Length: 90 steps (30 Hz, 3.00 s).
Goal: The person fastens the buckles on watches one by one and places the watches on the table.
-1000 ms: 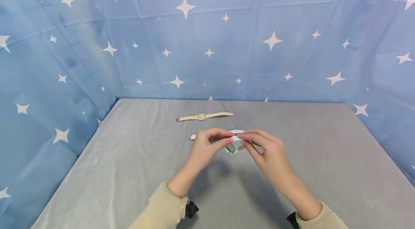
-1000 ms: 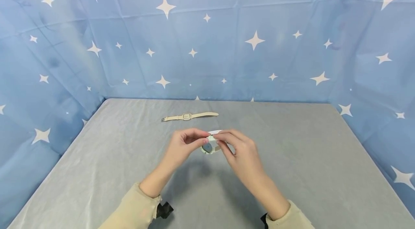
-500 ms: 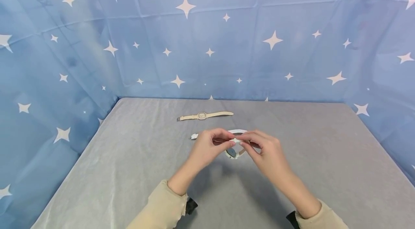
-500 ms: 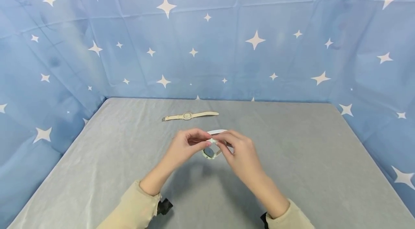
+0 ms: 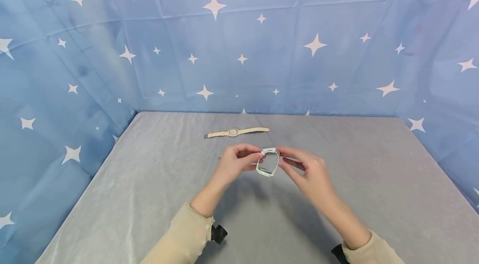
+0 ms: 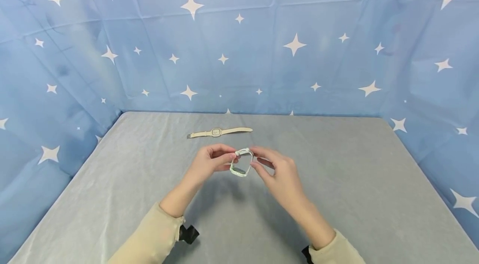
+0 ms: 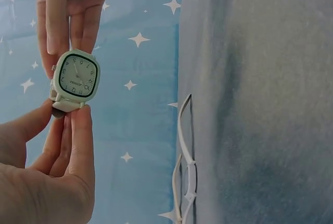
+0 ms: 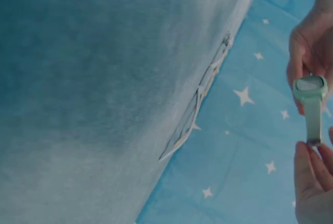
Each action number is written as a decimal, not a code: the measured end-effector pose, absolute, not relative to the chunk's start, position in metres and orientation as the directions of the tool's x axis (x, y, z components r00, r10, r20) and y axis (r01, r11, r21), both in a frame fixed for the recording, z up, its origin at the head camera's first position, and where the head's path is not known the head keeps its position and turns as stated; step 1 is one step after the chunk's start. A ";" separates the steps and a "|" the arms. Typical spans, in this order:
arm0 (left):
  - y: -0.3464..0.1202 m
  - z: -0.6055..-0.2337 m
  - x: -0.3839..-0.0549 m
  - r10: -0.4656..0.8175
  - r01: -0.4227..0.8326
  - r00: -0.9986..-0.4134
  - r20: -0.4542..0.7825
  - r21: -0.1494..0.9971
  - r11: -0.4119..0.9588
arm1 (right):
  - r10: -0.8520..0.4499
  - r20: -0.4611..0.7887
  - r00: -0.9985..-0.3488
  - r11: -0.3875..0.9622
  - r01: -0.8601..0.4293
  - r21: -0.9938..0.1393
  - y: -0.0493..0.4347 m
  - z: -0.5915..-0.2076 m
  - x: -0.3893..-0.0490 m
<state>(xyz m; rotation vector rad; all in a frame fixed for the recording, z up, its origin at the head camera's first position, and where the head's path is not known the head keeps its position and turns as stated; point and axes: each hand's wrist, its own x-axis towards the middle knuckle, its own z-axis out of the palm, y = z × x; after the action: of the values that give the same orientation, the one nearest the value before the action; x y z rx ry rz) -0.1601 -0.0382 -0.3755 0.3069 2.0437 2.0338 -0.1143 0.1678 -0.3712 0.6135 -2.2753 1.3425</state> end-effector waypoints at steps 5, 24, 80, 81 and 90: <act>-0.040 -0.379 -0.167 0.272 -0.092 -0.959 -0.080 0.995 -0.033 | -0.180 0.555 -0.812 0.386 -0.577 -0.719 0.169 -0.376 -0.112; -0.017 -0.382 -0.176 0.257 -0.212 -0.953 -0.158 0.956 -0.200 | -0.065 0.480 -0.875 0.339 -0.471 -0.814 0.173 -0.384 -0.117; 0.036 -0.387 -0.232 0.150 -0.168 -0.976 -0.156 0.983 -0.069 | 0.106 0.162 -0.981 0.396 -0.108 -0.912 0.205 -0.384 -0.201; 0.037 -0.389 -0.233 0.148 -0.177 -0.975 -0.167 0.983 -0.057 | 0.100 0.145 -0.984 0.399 -0.094 -0.912 0.206 -0.385 -0.202; 0.046 -0.406 -0.235 0.129 -0.183 -0.974 -0.186 0.983 0.034 | 0.067 -0.082 -0.994 0.178 0.093 -0.980 0.207 -0.395 -0.213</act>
<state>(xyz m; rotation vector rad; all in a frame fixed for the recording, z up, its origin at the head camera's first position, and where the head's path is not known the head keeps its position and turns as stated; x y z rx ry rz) -0.2352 0.0457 -0.4056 -0.0555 2.0850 2.0390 -0.2129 0.2070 -0.3953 -0.1643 -2.4259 2.0208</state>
